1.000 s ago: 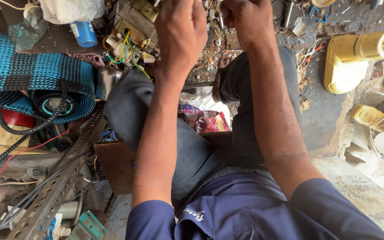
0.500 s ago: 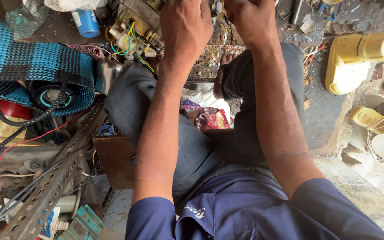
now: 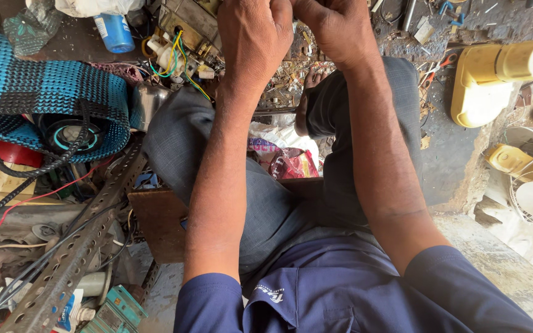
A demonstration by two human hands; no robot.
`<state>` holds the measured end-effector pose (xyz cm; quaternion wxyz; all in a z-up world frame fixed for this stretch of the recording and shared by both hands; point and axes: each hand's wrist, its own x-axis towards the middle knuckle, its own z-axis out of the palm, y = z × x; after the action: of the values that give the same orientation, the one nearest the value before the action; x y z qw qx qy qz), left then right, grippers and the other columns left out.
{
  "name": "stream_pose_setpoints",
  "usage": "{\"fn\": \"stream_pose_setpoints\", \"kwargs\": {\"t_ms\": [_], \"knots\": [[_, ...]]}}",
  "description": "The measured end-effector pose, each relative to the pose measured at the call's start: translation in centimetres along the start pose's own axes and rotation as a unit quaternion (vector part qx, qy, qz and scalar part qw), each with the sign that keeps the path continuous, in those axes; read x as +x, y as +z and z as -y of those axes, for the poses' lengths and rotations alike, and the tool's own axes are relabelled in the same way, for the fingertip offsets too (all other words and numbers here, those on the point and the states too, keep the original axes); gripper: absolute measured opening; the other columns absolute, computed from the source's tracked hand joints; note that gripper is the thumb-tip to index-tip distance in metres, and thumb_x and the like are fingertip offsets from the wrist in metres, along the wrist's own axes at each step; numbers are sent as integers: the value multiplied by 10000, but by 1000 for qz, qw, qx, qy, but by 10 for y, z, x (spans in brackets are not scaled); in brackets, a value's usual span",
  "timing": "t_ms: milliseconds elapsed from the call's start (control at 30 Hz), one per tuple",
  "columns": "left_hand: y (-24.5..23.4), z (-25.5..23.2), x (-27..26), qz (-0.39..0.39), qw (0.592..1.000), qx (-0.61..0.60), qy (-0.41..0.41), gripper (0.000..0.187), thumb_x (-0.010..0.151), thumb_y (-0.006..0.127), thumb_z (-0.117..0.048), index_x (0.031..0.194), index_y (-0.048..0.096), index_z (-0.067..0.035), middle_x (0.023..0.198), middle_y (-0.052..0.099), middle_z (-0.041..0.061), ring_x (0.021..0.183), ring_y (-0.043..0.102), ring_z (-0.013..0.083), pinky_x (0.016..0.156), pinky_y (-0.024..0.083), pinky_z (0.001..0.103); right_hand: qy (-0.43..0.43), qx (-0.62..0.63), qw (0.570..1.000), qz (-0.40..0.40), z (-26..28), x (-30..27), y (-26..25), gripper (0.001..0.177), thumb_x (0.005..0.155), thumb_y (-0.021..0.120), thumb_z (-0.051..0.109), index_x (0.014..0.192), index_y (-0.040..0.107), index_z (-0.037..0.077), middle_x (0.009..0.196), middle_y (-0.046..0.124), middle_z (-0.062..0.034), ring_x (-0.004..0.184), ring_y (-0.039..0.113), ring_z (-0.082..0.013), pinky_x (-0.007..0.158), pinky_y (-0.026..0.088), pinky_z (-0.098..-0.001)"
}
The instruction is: The person is repairing an electronic device, likely a motor or generator, by manipulating wires and small components. They use their hands to connect and adjust parts, occasionally picking up tools or components from the cluttered workspace.
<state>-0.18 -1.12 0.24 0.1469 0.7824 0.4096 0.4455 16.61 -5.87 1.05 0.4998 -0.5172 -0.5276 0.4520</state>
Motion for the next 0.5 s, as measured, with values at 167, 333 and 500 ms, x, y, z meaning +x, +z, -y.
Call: {"fn": "stream_pose_setpoints", "kwargs": {"t_ms": [167,333,500], "knots": [[-4,-1,3,58,998,-3,-24,243,987,624,-63,786,489,-89,650,429,53,577,506,218,595,442,405,-58,-25,998,19,-5,0,-1,128,1101,728,84,1179,724,-18,989,734,-40,895,703,-120,759,595,-297],[-11,-2,5,-3,998,37,49,161,990,629,-98,872,522,-73,741,508,74,682,568,256,664,459,438,-100,-91,991,1,-9,-1,-2,147,1108,663,116,1123,721,-19,929,710,-48,821,685,-125,691,570,-303],[-16,1,7,6,999,17,32,178,994,641,-85,853,535,-59,716,516,84,665,571,284,652,444,442,-111,-242,961,-70,-14,-2,-4,232,1152,725,140,963,703,8,659,550,-39,573,496,-130,530,361,-312]]}}
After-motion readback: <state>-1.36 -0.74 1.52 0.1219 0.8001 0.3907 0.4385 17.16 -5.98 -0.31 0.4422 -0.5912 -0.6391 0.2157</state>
